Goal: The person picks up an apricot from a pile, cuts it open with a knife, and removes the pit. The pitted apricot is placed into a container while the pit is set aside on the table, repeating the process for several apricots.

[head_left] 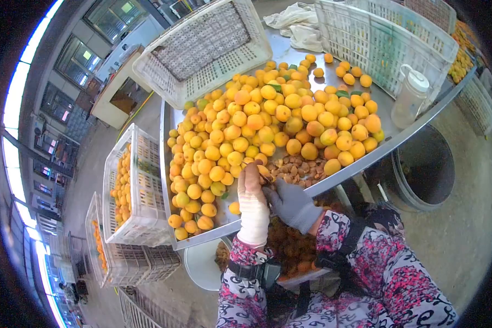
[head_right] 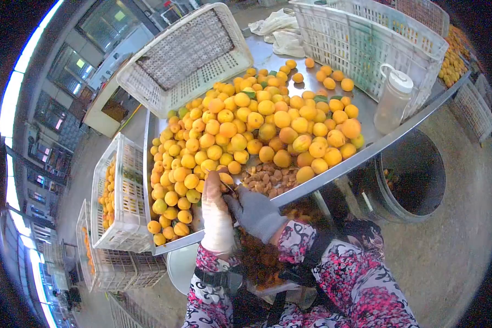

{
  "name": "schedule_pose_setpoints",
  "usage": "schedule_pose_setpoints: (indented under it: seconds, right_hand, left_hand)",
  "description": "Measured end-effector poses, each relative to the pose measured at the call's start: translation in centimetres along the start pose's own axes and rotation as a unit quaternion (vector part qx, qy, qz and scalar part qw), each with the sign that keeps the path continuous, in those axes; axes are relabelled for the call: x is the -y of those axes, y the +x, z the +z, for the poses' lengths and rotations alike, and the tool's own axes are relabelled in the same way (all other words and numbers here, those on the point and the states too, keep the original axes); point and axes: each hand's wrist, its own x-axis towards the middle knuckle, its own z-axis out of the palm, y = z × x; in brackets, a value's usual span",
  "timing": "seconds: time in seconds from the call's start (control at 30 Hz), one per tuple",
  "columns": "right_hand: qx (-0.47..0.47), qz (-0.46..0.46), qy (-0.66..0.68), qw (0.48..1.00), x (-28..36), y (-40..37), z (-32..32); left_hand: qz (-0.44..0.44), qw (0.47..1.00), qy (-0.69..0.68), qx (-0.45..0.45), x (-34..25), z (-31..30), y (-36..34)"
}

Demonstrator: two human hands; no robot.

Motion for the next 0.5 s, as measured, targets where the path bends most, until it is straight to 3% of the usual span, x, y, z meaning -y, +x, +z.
schedule_pose_setpoints:
  seconds: [0.07, 0.17, 0.27, 0.3, 0.33, 0.37, 0.4, 0.47, 0.5]
  right_hand:
    - [0.035, 0.031, 0.111, 0.993, 0.0, 0.2, 0.1]
    - [0.024, 0.029, 0.215, 0.976, -0.3, 0.1, 0.8]
    - [0.046, 0.033, 0.245, 0.968, -1.0, 0.4, 1.5]
    - [0.047, 0.026, 0.242, 0.969, -1.1, 0.5, 1.1]
    - [0.066, 0.018, 0.239, 0.969, -0.9, 0.3, 0.2]
    - [0.084, 0.010, 0.236, 0.968, -0.6, 0.1, -0.7]
    - [0.084, 0.009, 0.235, 0.968, -0.3, 0.4, -1.7]
    - [0.068, 0.090, 0.264, 0.958, -0.1, 1.3, -3.6]
    - [0.117, 0.154, 0.399, 0.896, -0.3, 1.6, -4.1]
  left_hand:
    - [0.001, 0.999, 0.038, -0.004, 0.5, -0.1, 0.2]
    - [0.031, 0.999, -0.025, 0.011, 0.9, 0.0, 0.5]
    - [0.017, 0.995, -0.092, 0.017, 1.5, -0.7, 0.3]
    - [0.153, 0.980, 0.124, -0.019, 1.9, -1.7, 0.5]
    - [0.275, 0.900, 0.333, -0.054, 2.1, -2.5, 0.7]
    - [0.315, 0.843, 0.433, -0.064, -0.2, -2.4, 0.8]
    - [0.325, 0.883, 0.332, -0.062, -0.3, -2.0, 1.3]
    - [0.171, 0.977, 0.121, -0.039, -1.0, -0.9, 0.7]
    - [0.277, 0.925, 0.258, -0.015, -1.1, -0.6, 0.5]
